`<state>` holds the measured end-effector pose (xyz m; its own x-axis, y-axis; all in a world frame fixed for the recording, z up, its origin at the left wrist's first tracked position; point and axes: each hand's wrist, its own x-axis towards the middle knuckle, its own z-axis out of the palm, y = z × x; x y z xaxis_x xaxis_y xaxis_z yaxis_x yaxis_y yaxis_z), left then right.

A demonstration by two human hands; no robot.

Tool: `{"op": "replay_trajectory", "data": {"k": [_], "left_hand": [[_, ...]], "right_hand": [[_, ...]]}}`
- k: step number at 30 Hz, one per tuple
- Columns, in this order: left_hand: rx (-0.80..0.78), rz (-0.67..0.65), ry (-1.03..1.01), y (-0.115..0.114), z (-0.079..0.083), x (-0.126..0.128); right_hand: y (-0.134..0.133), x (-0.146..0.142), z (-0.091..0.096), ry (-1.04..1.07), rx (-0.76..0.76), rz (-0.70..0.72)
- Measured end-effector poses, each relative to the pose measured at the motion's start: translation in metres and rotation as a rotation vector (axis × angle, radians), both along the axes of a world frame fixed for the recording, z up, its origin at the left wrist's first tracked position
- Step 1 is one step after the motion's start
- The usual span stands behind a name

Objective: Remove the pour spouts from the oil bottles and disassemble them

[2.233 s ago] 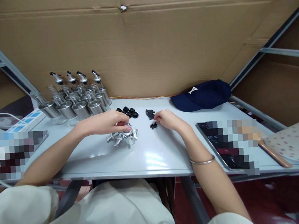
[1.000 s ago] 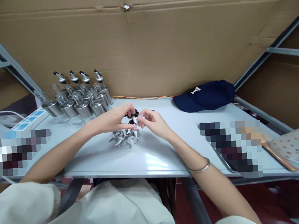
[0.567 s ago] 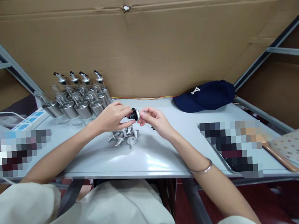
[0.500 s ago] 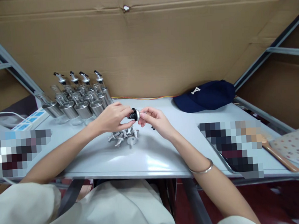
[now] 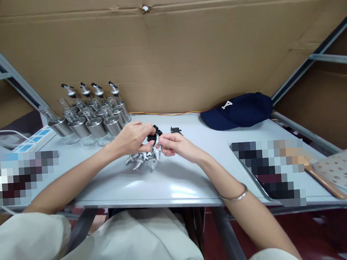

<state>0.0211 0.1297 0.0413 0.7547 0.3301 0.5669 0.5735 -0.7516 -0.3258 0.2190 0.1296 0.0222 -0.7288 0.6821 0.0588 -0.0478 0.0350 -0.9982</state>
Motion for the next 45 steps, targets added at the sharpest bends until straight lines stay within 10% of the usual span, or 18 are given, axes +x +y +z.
{"op": "replay_trajectory", "data": {"k": [10, 29, 39, 45], "left_hand": [[0.118, -0.074, 0.051, 0.019, -0.007, -0.008], [-0.360, -0.080, -0.178, 0.004, 0.024, -0.001], [-0.649, -0.045, -0.250, -0.008, 0.045, -0.001], [-0.644, 0.045, -0.196, -0.001, 0.046, -0.008]], "right_hand": [[-0.005, -0.014, -0.009, 0.083, 0.046, -0.086], [-0.006, 0.003, 0.009, -0.377, 1.558, -0.580], [-0.011, 0.004, 0.014, -0.351, 1.463, -0.667], [-0.011, -0.004, 0.010, -0.204, 0.938, -0.586]]}}
